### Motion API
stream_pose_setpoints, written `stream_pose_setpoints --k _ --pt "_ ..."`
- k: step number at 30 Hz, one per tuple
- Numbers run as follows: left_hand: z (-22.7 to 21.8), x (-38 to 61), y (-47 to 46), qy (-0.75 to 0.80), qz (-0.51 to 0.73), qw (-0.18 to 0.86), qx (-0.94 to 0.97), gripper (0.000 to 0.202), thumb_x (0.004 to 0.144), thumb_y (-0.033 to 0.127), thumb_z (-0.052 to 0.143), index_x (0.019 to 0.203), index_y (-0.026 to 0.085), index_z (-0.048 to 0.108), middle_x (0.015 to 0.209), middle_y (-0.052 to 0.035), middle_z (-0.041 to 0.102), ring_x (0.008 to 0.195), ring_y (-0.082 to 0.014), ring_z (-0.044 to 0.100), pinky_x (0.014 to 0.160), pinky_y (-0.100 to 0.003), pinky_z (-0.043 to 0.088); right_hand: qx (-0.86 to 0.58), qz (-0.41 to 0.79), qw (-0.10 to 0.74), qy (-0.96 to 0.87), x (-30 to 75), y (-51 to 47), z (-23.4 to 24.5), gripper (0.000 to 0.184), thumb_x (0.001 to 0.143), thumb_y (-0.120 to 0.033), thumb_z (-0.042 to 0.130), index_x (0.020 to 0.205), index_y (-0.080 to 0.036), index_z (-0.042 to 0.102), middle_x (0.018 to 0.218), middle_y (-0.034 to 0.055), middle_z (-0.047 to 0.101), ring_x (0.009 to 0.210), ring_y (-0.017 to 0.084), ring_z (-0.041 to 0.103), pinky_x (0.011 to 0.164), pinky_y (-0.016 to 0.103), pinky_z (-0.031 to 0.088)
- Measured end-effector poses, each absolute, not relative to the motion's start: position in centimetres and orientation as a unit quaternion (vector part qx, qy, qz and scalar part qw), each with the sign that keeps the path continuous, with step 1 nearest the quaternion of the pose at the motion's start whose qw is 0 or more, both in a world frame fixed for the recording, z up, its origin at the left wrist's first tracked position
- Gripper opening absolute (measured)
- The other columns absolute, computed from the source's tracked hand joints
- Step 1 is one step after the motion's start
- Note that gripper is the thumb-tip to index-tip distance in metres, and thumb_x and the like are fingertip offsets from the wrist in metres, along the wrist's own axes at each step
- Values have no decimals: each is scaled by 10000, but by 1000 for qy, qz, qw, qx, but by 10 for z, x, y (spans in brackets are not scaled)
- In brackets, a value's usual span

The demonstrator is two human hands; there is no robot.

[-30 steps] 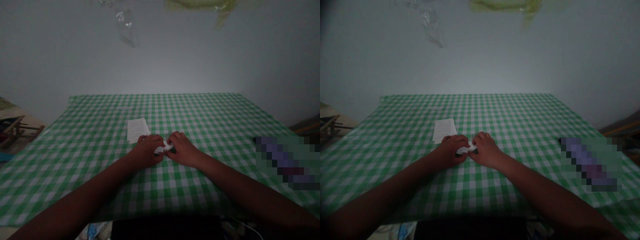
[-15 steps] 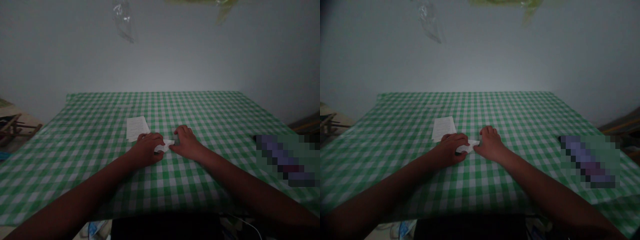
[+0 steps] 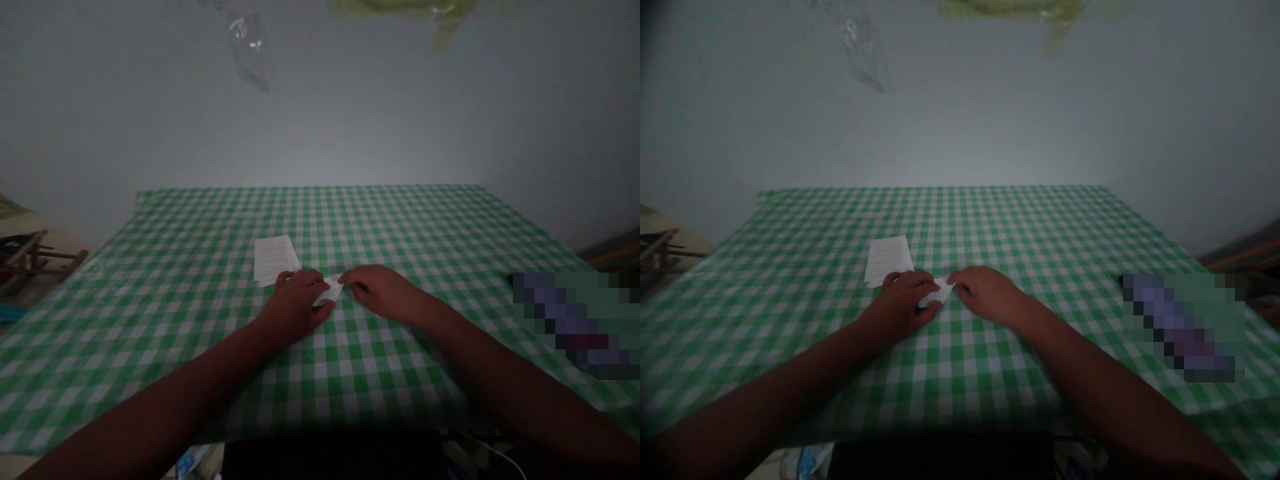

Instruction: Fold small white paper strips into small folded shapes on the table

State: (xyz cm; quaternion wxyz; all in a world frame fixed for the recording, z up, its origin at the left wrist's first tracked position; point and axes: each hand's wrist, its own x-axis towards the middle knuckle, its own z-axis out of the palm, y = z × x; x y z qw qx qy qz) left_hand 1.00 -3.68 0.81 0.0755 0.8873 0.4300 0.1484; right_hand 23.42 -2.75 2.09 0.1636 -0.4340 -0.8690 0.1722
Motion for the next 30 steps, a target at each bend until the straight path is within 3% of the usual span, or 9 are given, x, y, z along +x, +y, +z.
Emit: stream_pose_setpoints --k 5,11,16,20,22,24,26,30 --pt "9 10 -37 426 139 69 891 215 904 337 596 1087 248 665 1143 -56 647 1057 -250 573 967 -484 316 -415 82 13 -906 224 -52 29 411 933 -193 456 1287 -317 622 850 48 740 747 224 675 628 316 433" --pt "11 9 -37 421 138 82 893 221 887 310 612 1092 242 658 1157 -45 637 1080 -246 571 999 -494 294 -474 48 -13 -879 233 -48 27 506 900 -196 481 1349 -412 566 839 49 739 688 224 663 577 303 389" --pt "11 8 -36 417 139 93 893 224 891 309 602 1100 243 651 1182 -49 634 1106 -250 565 1009 -491 291 -548 61 -3 -834 240 -36 28 496 893 -177 472 1326 -383 599 898 76 738 734 260 664 595 332 408" --pt "9 5 -33 401 145 95 900 253 893 314 599 1131 237 637 1193 -47 626 1105 -242 565 996 -470 303 -573 56 46 -816 230 -38 33 323 896 -174 475 1102 -237 716 858 102 717 738 242 647 643 341 425" --pt "8 3 -32 393 142 93 904 247 888 310 600 1122 241 638 1177 -45 626 1094 -238 566 987 -463 308 -537 95 123 -829 222 -45 36 254 895 -160 459 953 -179 706 871 91 699 787 211 629 693 320 431" --pt "8 2 -30 388 139 93 906 235 874 301 610 1100 245 642 1169 -41 625 1087 -235 566 988 -461 307 -438 224 189 -850 215 -52 37 229 867 -115 439 825 -182 654 788 20 662 729 143 593 687 265 416" --pt "10 0 -30 382 137 95 909 246 861 292 618 1102 246 639 1181 -39 619 1093 -230 564 995 -458 304 -392 338 208 -830 210 -57 36 229 850 -102 419 735 -186 599 677 -27 592 637 105 539 619 230 386" --pt "11 -4 -28 370 132 105 914 292 849 281 617 1138 249 629 1203 -37 610 1102 -227 560 1010 -453 303 -395 427 211 -786 210 -54 30 209 818 -103 417 701 -188 567 654 -39 550 615 103 502 599 227 379"
